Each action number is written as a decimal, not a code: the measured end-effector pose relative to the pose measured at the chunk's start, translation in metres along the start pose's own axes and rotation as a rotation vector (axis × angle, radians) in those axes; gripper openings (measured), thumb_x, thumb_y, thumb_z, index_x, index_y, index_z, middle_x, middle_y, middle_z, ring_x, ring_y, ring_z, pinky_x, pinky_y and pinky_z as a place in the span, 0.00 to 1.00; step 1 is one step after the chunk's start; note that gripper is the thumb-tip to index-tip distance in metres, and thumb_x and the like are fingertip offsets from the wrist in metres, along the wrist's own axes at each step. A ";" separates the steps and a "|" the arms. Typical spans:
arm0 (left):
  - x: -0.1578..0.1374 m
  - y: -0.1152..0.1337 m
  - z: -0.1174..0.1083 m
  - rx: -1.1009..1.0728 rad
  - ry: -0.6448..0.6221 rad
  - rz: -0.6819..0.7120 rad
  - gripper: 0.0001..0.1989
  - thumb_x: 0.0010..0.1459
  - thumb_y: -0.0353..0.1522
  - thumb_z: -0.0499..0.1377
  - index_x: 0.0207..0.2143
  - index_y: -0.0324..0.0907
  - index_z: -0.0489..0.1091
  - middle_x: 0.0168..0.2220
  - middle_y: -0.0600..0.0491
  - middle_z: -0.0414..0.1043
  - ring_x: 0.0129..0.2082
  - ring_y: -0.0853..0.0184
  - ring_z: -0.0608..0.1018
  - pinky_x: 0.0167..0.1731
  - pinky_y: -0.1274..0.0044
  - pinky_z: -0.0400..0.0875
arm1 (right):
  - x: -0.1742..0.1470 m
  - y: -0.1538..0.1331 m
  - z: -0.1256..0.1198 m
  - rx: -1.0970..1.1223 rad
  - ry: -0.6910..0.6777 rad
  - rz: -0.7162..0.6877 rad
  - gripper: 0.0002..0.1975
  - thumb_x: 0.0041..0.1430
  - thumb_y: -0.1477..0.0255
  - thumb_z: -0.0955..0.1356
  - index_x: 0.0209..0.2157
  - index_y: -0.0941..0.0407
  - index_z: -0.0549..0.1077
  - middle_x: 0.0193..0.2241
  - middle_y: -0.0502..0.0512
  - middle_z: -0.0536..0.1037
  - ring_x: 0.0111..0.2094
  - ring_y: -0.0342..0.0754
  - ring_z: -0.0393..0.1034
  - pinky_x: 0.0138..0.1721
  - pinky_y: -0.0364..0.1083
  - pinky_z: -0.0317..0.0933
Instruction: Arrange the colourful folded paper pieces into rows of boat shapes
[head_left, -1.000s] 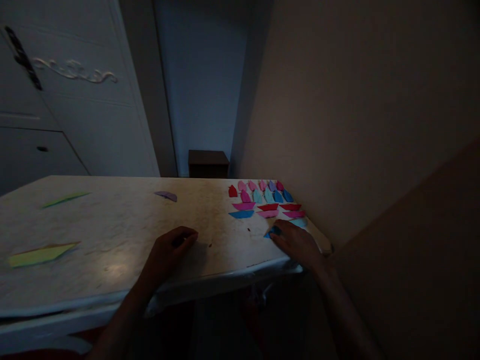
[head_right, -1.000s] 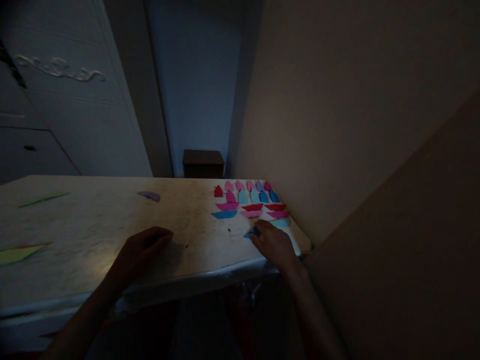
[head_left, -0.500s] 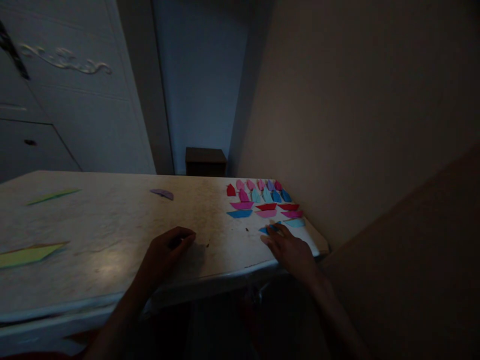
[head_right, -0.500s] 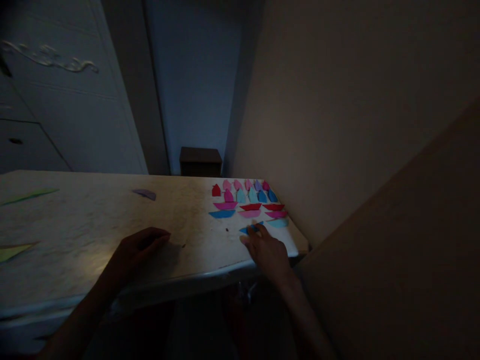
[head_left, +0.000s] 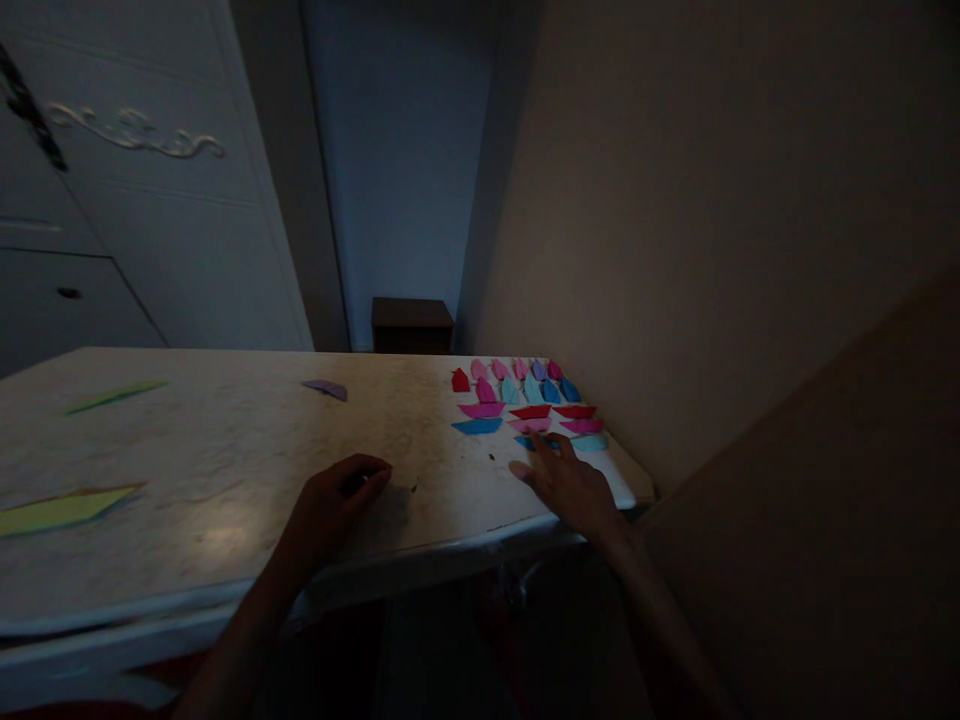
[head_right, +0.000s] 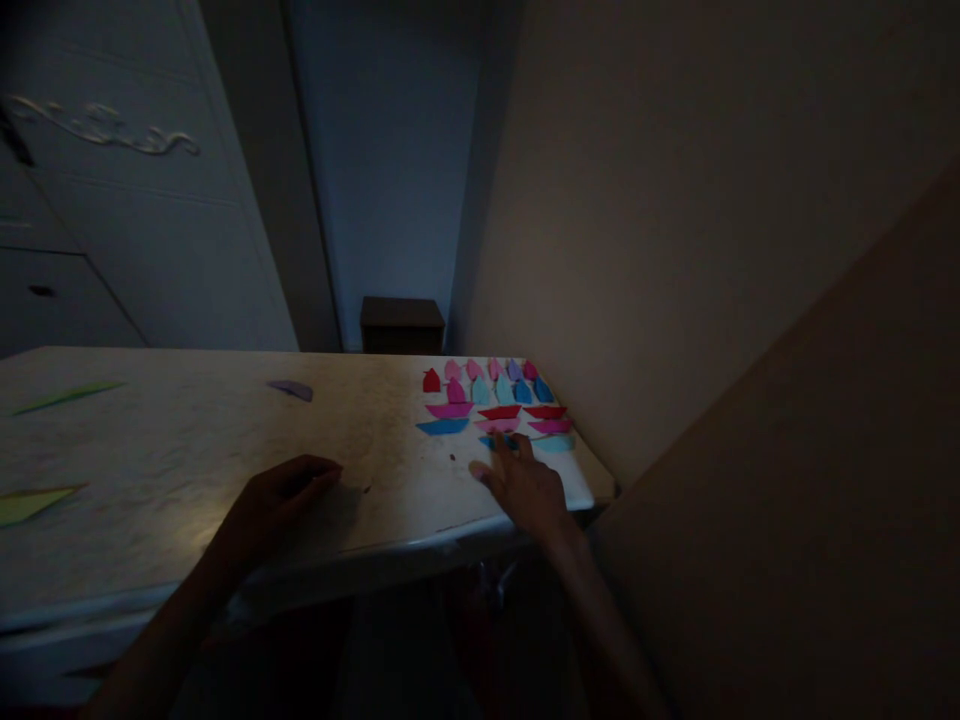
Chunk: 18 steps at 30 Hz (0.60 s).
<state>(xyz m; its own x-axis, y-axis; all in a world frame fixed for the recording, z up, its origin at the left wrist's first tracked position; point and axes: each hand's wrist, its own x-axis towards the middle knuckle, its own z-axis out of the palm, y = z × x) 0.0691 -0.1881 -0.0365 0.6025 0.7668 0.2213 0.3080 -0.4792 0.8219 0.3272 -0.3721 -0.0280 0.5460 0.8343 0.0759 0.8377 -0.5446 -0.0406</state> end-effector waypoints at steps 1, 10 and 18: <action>0.000 0.001 0.000 0.002 0.002 0.004 0.17 0.51 0.47 0.57 0.32 0.43 0.76 0.32 0.51 0.79 0.32 0.61 0.78 0.32 0.74 0.72 | 0.000 0.000 0.001 0.012 0.017 0.002 0.34 0.64 0.48 0.53 0.64 0.51 0.54 0.60 0.66 0.60 0.44 0.56 0.73 0.38 0.50 0.66; 0.001 -0.001 0.001 0.017 0.002 0.013 0.17 0.52 0.46 0.57 0.32 0.43 0.76 0.33 0.51 0.79 0.32 0.62 0.78 0.32 0.75 0.72 | -0.014 -0.006 0.010 0.069 0.212 0.013 0.30 0.65 0.50 0.55 0.61 0.51 0.58 0.57 0.63 0.63 0.41 0.52 0.74 0.34 0.46 0.67; 0.000 -0.003 0.001 0.006 -0.015 0.014 0.17 0.53 0.46 0.56 0.33 0.43 0.76 0.33 0.52 0.79 0.33 0.62 0.78 0.33 0.75 0.71 | -0.012 -0.011 0.009 -0.011 0.174 0.050 0.28 0.66 0.52 0.55 0.56 0.54 0.66 0.58 0.62 0.64 0.39 0.52 0.75 0.34 0.48 0.68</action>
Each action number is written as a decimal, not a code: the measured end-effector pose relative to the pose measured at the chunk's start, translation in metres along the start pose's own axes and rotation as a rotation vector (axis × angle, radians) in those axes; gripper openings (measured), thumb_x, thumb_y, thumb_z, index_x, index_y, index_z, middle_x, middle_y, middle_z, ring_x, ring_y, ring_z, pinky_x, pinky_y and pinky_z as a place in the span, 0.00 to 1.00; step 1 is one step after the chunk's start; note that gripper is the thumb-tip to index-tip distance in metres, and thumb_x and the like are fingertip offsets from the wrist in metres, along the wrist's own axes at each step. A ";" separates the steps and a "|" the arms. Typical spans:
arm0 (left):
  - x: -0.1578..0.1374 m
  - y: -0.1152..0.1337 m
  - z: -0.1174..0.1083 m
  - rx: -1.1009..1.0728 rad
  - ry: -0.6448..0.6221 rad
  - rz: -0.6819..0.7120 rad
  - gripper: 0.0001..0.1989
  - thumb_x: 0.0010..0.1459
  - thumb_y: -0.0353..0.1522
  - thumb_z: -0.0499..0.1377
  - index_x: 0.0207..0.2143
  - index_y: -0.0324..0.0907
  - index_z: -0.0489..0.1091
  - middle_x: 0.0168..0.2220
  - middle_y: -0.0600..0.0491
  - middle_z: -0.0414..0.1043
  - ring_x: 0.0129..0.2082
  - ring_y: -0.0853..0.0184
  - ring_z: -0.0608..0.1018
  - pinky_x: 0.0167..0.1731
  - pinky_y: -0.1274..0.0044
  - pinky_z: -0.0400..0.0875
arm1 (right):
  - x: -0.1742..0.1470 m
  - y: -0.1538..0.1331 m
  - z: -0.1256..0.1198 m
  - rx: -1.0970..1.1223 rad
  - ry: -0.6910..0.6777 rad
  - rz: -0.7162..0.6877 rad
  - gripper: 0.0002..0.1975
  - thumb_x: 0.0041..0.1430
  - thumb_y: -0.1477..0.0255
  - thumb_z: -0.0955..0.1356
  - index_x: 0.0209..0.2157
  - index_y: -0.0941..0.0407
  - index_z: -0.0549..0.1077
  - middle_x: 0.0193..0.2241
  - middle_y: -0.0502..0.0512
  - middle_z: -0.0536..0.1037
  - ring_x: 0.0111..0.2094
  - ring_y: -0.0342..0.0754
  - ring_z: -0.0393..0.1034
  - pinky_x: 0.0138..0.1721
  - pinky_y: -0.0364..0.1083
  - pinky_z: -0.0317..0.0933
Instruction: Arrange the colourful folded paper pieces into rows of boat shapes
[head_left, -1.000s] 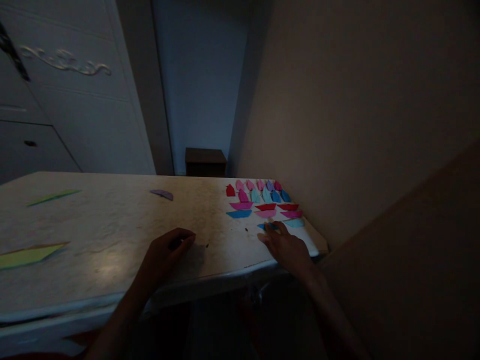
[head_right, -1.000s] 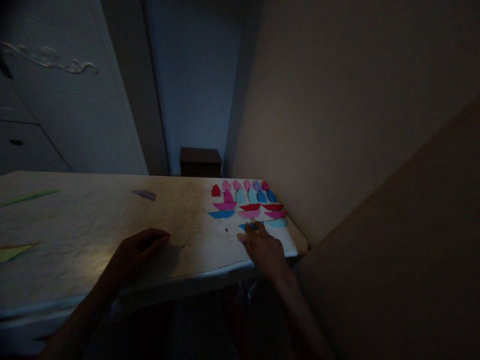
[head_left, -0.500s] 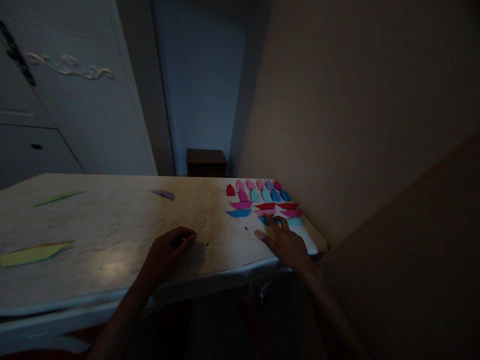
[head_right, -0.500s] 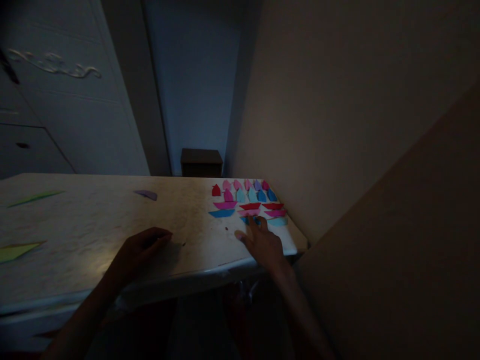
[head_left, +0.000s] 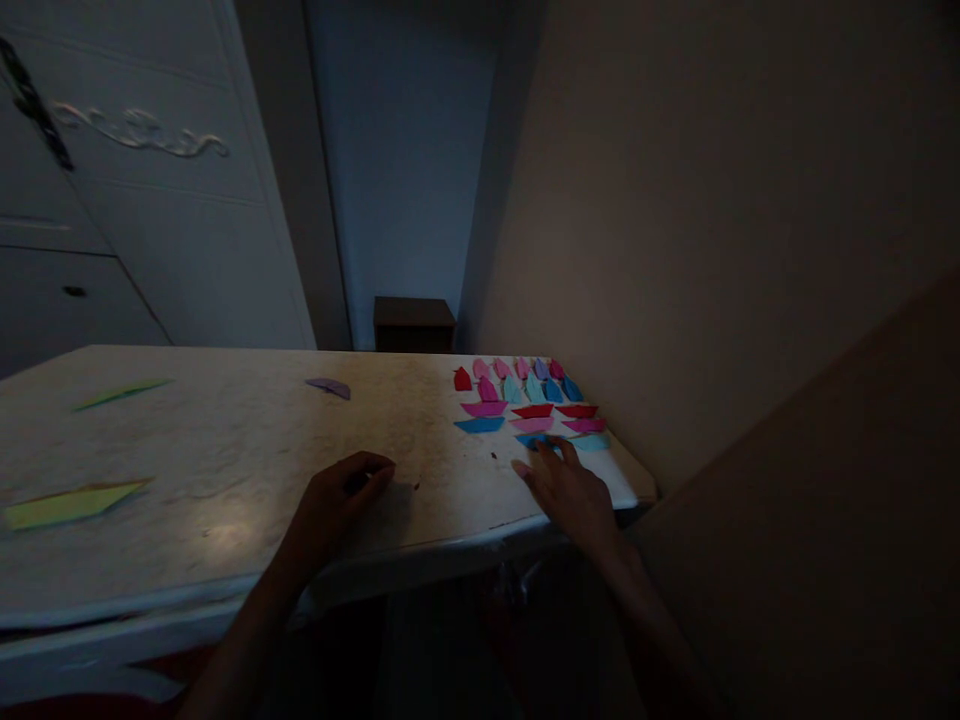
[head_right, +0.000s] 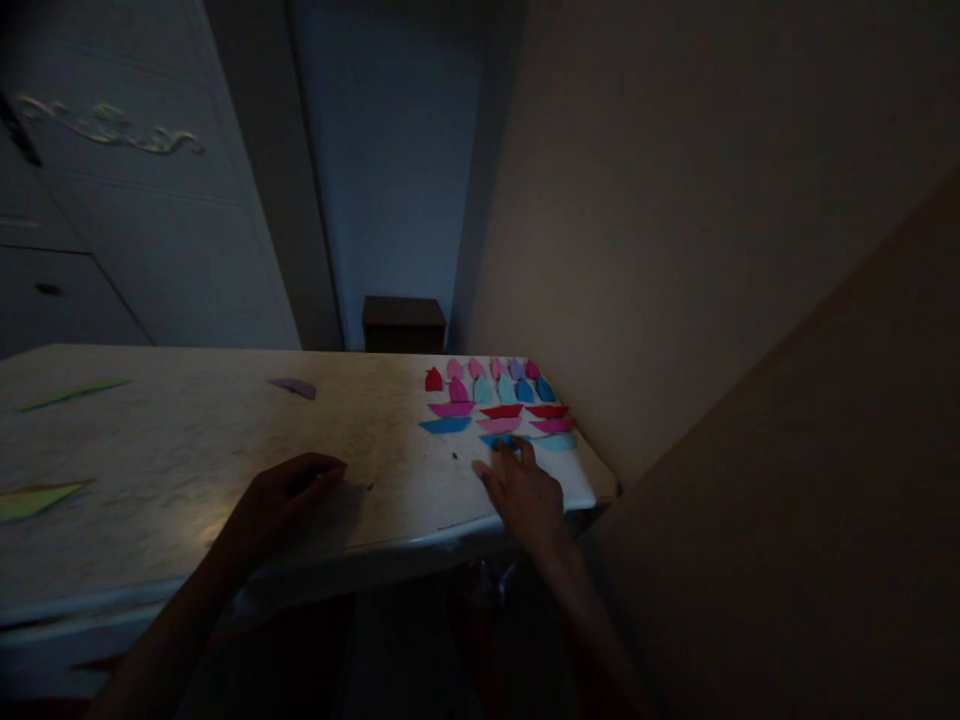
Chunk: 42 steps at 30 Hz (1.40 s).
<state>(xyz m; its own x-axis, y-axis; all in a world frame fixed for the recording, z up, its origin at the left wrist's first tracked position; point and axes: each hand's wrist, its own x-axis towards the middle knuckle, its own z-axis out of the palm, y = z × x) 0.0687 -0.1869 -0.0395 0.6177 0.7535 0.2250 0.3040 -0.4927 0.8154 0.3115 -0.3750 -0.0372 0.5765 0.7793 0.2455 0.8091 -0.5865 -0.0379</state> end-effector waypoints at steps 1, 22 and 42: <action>0.000 0.000 0.000 -0.002 0.002 -0.004 0.17 0.53 0.46 0.56 0.33 0.43 0.76 0.33 0.52 0.79 0.33 0.62 0.78 0.32 0.75 0.71 | 0.000 0.000 -0.001 0.002 -0.007 -0.004 0.27 0.66 0.52 0.55 0.56 0.54 0.66 0.58 0.62 0.64 0.39 0.52 0.75 0.34 0.48 0.68; -0.001 0.005 -0.001 -0.073 0.021 -0.037 0.16 0.52 0.45 0.58 0.32 0.43 0.76 0.33 0.51 0.79 0.33 0.62 0.78 0.34 0.74 0.72 | 0.003 -0.066 -0.003 0.643 -0.025 -0.221 0.12 0.63 0.61 0.62 0.31 0.54 0.68 0.25 0.48 0.72 0.27 0.43 0.67 0.29 0.41 0.59; -0.030 -0.029 -0.063 0.138 0.255 -0.006 0.14 0.60 0.39 0.53 0.35 0.41 0.74 0.34 0.51 0.74 0.28 0.69 0.74 0.31 0.77 0.68 | 0.029 -0.099 0.018 0.785 -0.178 -0.384 0.25 0.60 0.52 0.60 0.17 0.54 0.59 0.14 0.45 0.61 0.19 0.42 0.59 0.22 0.42 0.46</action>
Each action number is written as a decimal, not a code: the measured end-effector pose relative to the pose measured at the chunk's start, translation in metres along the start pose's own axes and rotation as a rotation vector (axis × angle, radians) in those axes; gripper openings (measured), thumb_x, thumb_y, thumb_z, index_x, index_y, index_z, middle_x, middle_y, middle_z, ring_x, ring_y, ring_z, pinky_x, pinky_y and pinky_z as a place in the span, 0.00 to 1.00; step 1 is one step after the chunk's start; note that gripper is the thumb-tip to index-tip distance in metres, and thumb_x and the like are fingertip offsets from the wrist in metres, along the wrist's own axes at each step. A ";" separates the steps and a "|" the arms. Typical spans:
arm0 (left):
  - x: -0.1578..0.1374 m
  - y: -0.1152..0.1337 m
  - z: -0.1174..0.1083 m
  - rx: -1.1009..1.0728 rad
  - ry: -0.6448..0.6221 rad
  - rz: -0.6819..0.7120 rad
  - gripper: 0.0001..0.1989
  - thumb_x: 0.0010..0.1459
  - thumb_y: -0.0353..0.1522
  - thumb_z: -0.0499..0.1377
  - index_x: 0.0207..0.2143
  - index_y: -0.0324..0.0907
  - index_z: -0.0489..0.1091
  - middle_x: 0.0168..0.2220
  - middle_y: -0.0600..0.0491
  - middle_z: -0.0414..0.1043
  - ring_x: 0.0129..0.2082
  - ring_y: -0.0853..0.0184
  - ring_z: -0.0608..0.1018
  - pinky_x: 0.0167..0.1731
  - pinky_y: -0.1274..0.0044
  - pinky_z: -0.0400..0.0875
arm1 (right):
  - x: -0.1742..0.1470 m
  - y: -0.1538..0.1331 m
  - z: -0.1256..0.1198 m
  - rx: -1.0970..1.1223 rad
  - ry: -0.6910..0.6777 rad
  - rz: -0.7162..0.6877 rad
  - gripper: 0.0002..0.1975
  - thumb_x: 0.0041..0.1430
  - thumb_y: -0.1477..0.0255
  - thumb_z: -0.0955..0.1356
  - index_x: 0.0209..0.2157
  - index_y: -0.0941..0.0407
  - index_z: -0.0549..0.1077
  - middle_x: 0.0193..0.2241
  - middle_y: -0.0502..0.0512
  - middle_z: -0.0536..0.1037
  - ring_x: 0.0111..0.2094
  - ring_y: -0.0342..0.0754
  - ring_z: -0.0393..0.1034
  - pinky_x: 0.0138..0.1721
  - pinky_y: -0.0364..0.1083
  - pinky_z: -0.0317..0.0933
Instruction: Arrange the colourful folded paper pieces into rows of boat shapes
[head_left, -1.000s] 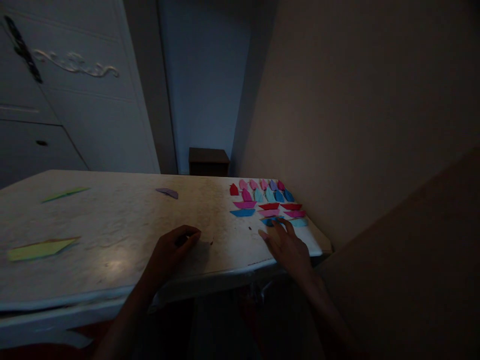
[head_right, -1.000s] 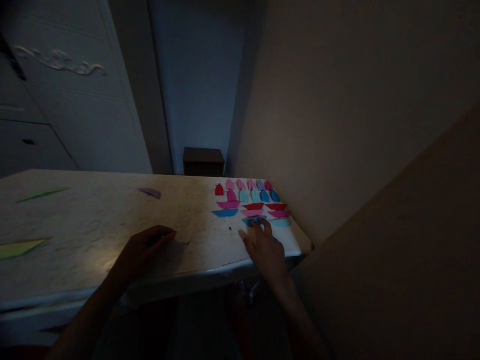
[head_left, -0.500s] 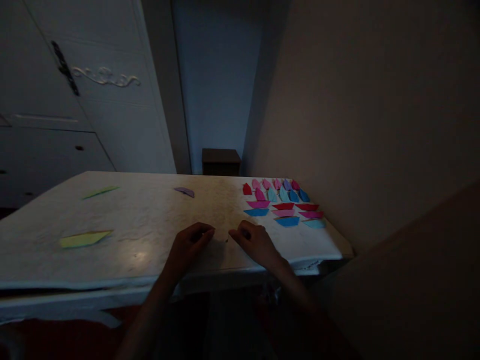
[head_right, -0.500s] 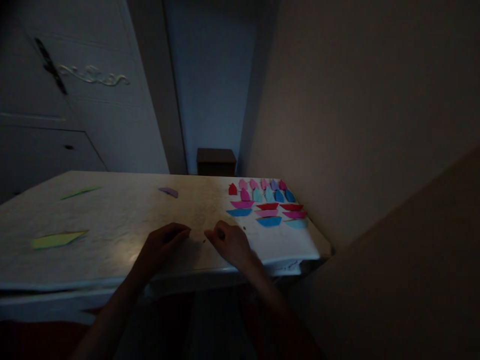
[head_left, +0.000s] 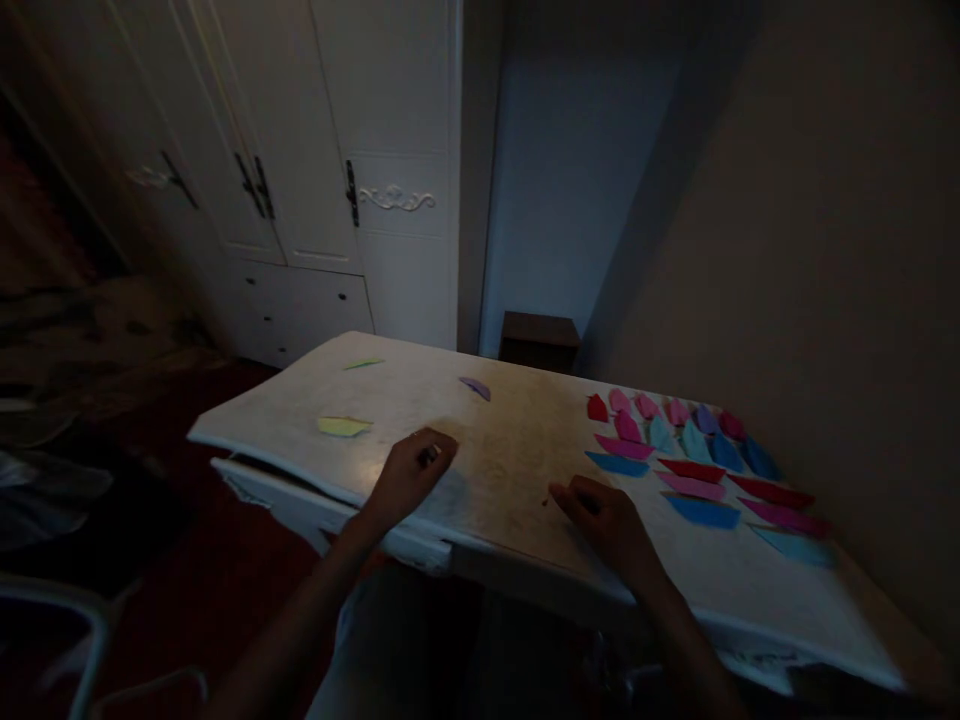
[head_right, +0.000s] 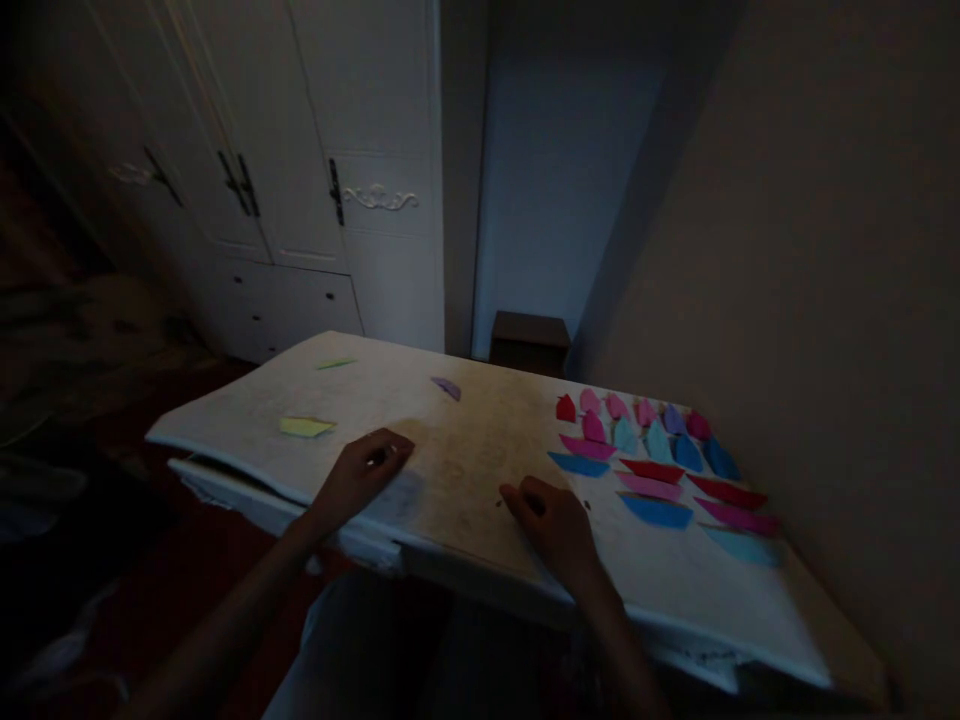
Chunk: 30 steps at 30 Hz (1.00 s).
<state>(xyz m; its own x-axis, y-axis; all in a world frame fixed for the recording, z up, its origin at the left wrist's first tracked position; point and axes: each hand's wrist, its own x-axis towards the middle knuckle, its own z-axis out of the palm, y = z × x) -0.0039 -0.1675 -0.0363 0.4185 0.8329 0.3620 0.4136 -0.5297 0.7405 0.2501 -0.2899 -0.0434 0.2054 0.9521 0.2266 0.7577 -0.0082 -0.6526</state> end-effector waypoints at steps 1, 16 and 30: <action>0.001 -0.011 -0.015 0.090 0.040 0.013 0.13 0.59 0.38 0.53 0.37 0.41 0.74 0.36 0.50 0.74 0.29 0.68 0.74 0.32 0.77 0.69 | 0.000 0.000 0.000 -0.006 0.004 -0.002 0.25 0.59 0.52 0.60 0.17 0.54 0.59 0.14 0.46 0.61 0.19 0.43 0.59 0.22 0.42 0.47; 0.012 -0.097 -0.128 0.702 -0.195 -0.106 0.18 0.59 0.38 0.51 0.46 0.41 0.73 0.45 0.44 0.73 0.42 0.59 0.76 0.43 0.71 0.68 | -0.001 0.004 0.003 -0.090 -0.009 -0.036 0.27 0.58 0.47 0.59 0.18 0.54 0.64 0.14 0.48 0.66 0.18 0.45 0.64 0.21 0.42 0.50; 0.037 0.044 0.025 0.269 -0.265 0.314 0.13 0.61 0.40 0.56 0.43 0.43 0.74 0.40 0.50 0.75 0.36 0.66 0.76 0.36 0.77 0.68 | -0.021 -0.002 0.010 -0.223 -0.128 -0.589 0.19 0.64 0.67 0.61 0.19 0.57 0.68 0.14 0.47 0.67 0.16 0.38 0.56 0.22 0.42 0.41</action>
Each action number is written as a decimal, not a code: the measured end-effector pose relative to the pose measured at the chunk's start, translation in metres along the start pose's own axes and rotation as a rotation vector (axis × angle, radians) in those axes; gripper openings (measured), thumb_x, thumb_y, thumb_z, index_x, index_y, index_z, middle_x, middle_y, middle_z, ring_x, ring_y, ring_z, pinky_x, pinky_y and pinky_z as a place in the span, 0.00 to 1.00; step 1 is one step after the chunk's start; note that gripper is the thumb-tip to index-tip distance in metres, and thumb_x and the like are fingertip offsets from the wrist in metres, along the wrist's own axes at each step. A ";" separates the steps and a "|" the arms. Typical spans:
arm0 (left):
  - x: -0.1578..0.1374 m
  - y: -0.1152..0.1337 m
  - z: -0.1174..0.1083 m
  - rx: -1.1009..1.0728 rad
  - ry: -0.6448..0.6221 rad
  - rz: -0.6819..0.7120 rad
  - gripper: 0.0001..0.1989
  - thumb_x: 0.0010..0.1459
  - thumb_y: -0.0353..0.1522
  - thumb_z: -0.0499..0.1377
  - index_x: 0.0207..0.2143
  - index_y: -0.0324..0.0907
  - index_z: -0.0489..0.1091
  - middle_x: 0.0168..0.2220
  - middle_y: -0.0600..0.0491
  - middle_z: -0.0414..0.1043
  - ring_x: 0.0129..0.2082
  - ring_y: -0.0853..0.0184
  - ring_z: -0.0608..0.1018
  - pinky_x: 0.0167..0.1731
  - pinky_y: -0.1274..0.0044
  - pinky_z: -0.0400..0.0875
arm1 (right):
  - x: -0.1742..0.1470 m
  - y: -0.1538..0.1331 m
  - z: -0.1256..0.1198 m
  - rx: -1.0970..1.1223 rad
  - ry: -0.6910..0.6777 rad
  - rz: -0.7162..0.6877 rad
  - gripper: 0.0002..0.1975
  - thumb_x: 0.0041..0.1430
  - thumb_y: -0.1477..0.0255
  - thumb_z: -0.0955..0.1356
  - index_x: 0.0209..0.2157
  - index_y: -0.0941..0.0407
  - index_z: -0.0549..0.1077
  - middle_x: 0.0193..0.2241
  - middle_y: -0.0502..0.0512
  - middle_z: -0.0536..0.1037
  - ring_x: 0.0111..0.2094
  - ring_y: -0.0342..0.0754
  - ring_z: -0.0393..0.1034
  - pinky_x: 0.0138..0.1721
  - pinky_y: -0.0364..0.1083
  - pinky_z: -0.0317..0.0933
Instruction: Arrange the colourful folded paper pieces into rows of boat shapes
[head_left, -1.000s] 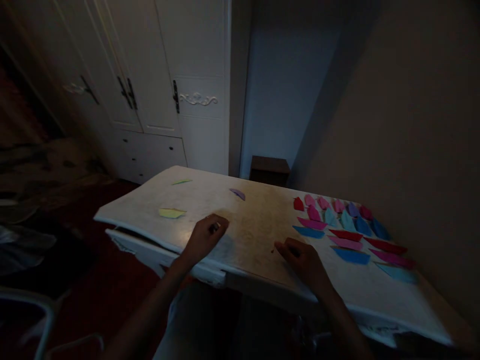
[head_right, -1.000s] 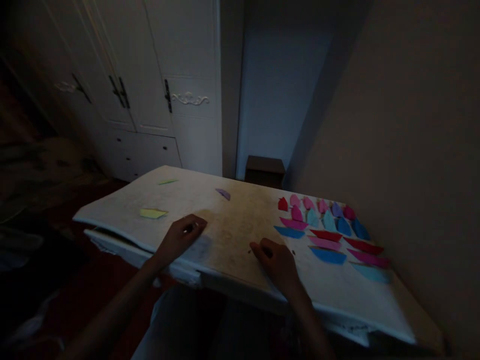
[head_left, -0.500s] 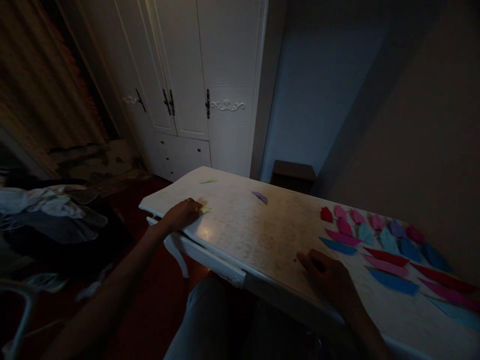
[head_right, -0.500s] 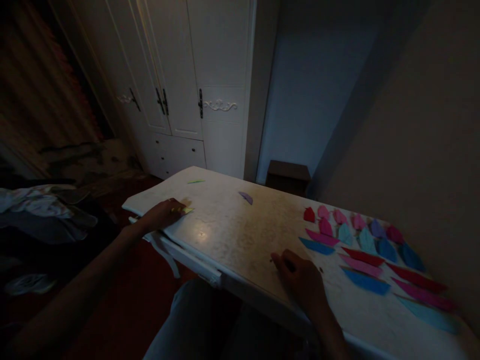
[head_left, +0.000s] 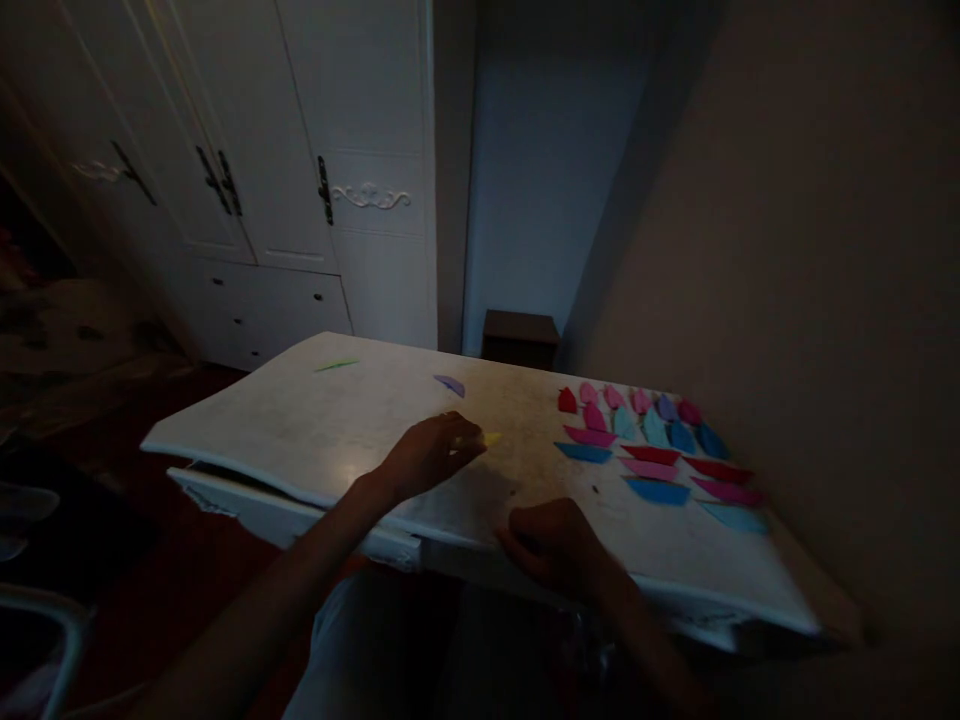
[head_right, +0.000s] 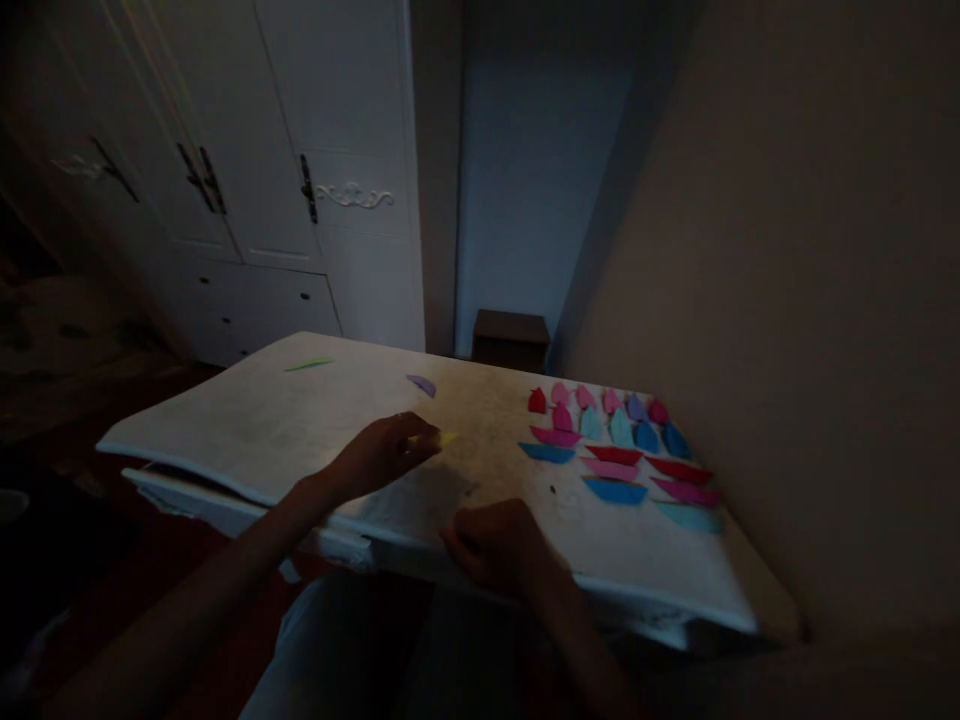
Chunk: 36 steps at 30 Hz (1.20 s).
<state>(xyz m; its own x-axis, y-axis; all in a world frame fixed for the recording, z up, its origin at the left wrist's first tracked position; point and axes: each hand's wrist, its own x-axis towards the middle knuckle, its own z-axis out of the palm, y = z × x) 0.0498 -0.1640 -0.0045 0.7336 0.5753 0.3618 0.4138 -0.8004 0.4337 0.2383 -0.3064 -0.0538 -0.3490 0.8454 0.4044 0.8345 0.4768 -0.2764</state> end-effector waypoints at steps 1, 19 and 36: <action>0.011 0.012 0.011 -0.019 -0.020 0.043 0.12 0.61 0.39 0.56 0.42 0.43 0.74 0.40 0.50 0.76 0.37 0.66 0.77 0.36 0.77 0.68 | 0.000 -0.001 0.000 -0.003 -0.010 -0.015 0.19 0.63 0.68 0.61 0.19 0.57 0.69 0.14 0.47 0.67 0.16 0.38 0.56 0.22 0.42 0.40; 0.088 0.093 0.096 0.332 -0.379 0.236 0.19 0.61 0.43 0.55 0.49 0.45 0.71 0.51 0.45 0.70 0.41 0.56 0.78 0.38 0.69 0.72 | 0.004 -0.002 -0.004 0.026 -0.092 0.026 0.10 0.57 0.68 0.68 0.25 0.57 0.77 0.23 0.51 0.79 0.22 0.41 0.68 0.23 0.41 0.47; 0.040 0.032 0.065 0.114 -0.026 0.056 0.11 0.64 0.36 0.51 0.42 0.43 0.69 0.45 0.49 0.70 0.41 0.64 0.76 0.36 0.74 0.68 | 0.002 -0.003 -0.009 0.190 -0.029 0.103 0.17 0.60 0.67 0.66 0.19 0.58 0.68 0.15 0.43 0.65 0.18 0.37 0.54 0.22 0.41 0.43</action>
<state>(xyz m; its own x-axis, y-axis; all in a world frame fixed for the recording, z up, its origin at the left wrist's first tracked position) 0.1278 -0.1772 -0.0303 0.7703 0.5258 0.3607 0.4296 -0.8460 0.3158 0.2388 -0.3088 -0.0444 -0.2808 0.8971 0.3412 0.7719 0.4223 -0.4752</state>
